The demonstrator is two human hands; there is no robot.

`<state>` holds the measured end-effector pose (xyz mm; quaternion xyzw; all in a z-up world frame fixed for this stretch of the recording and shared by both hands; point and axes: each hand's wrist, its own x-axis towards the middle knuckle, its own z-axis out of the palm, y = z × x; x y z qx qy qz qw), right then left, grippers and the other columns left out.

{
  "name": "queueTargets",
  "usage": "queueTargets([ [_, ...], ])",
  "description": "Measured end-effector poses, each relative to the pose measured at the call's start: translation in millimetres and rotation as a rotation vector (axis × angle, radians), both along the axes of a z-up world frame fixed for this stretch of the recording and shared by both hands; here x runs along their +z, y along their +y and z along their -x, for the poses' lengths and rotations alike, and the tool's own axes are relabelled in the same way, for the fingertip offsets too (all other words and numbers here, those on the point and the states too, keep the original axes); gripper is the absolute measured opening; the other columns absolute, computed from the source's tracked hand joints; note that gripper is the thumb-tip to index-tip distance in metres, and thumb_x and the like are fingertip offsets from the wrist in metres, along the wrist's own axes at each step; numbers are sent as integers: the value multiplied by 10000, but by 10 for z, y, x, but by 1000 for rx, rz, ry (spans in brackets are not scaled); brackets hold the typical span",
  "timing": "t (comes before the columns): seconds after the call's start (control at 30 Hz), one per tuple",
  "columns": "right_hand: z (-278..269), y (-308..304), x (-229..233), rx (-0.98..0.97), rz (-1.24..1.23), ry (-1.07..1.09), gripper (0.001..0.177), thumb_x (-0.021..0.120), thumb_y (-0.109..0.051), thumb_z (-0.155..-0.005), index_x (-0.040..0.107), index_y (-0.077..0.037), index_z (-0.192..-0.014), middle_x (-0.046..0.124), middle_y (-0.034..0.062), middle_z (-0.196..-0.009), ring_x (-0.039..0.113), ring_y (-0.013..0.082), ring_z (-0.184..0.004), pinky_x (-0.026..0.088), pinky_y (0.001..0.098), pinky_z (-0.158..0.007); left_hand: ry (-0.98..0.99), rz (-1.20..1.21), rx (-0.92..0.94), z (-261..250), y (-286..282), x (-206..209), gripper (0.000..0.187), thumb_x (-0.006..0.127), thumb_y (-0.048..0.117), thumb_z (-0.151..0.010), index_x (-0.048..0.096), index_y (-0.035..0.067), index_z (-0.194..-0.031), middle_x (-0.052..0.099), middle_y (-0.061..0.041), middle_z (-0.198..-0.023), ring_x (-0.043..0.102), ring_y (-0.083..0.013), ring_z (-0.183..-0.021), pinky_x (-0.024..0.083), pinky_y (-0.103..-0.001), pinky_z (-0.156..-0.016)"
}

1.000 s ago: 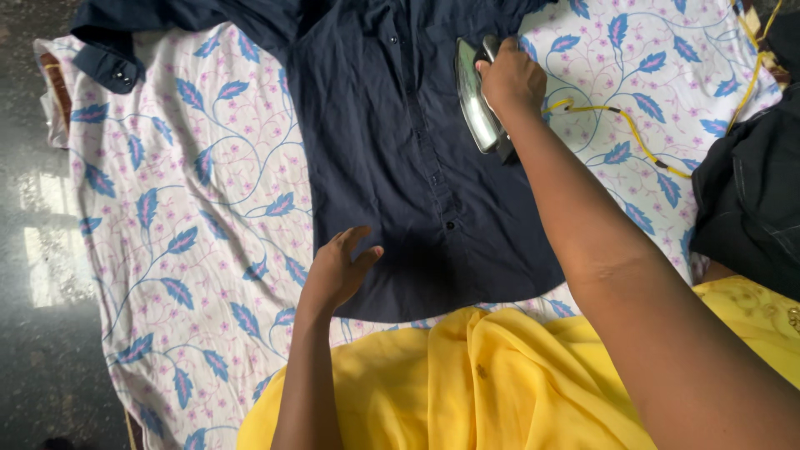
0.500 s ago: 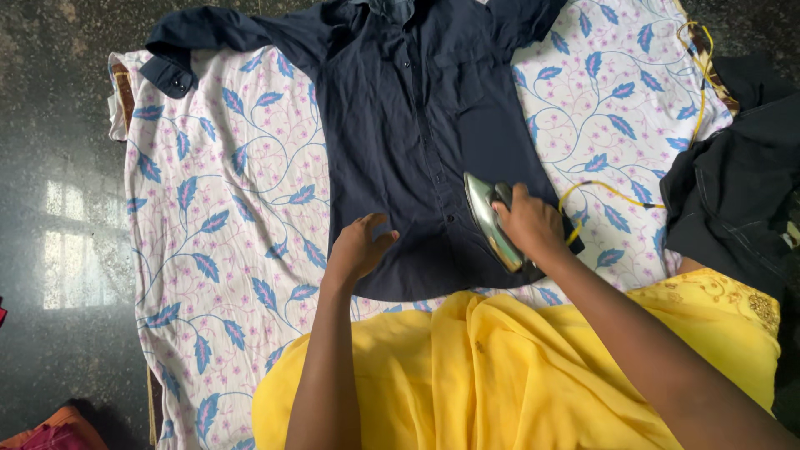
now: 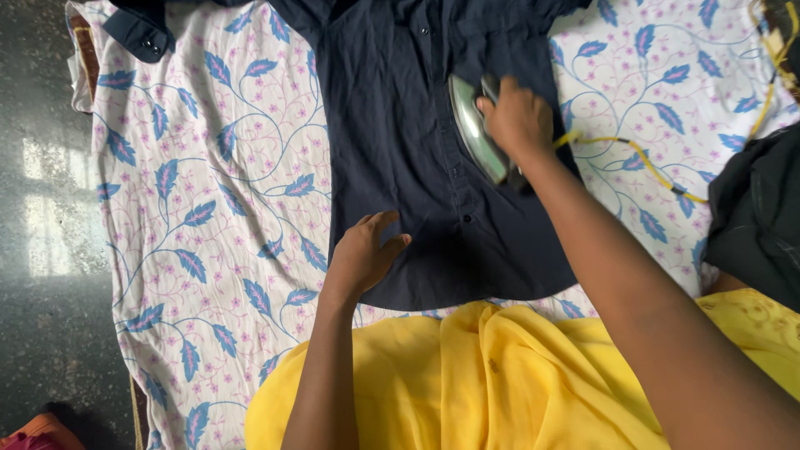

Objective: The person irons a dark blue long-sleeved shirt laid on a patterned cloth on the floor. They smooth the fabric with their hands, use a steam iron on the front, sleeves, and collar, then flip the shirt to iron the back.

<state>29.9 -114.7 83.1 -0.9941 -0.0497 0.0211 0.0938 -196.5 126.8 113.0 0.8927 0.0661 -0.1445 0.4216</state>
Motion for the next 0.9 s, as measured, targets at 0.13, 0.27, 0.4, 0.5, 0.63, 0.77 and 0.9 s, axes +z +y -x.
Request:
queueTargets([
  [0.13,-473,247,-89,-33,7,56,521,682,-461,-995,598,18,-1180,723,276,-979,720,451,-950,570,516,-809,-2,-40,17,-43,48,-72,530,721,357,-887,643,58,-1317,652,-181,-1332,652,-376,-1170,521,-430,-970],
  [0.27,-389,258,-10,-92,-42,162,538,660,-465,-975,574,0,-1232,709,268,-1056,711,438,-997,562,514,-836,-11,-45,13,-24,57,-133,526,729,354,-878,648,61,-1307,649,-188,-1323,640,-388,-1168,512,-442,-966],
  [0.4,167,53,77,-53,-11,148,539,687,-470,-966,592,3,-1205,694,301,-1098,664,483,-1061,520,544,-901,-122,-33,30,22,71,-216,510,740,357,-874,676,51,-1275,678,-207,-1281,651,-396,-1164,524,-444,-971],
  [0.5,675,-148,153,-52,4,173,534,668,-466,-968,578,-1,-1213,691,309,-1093,661,490,-1062,518,552,-904,-136,-69,18,14,45,-226,512,746,370,-872,684,52,-1268,683,-216,-1251,655,-403,-1135,525,-454,-955],
  [0.63,1420,-412,250,-30,40,234,511,633,-464,-977,555,-9,-1194,718,296,-983,702,480,-951,550,550,-836,-68,-88,24,31,-1,-145,543,746,387,-864,666,55,-1287,685,-213,-1240,686,-383,-1084,542,-444,-929],
  [0.77,1956,-677,308,45,107,210,498,629,-497,-980,564,-25,-1125,721,275,-846,716,475,-831,567,554,-728,-39,-75,23,86,-17,-91,545,741,394,-868,668,62,-1294,696,-218,-1225,697,-377,-1081,544,-441,-936],
  [0.9,1920,-700,305,73,83,192,486,622,-488,-990,561,-15,-1085,720,254,-787,728,457,-784,570,551,-701,-63,-63,12,63,-29,-63,543,739,395,-868,669,61,-1290,688,-227,-1237,686,-391,-1095,538,-446,-942],
])
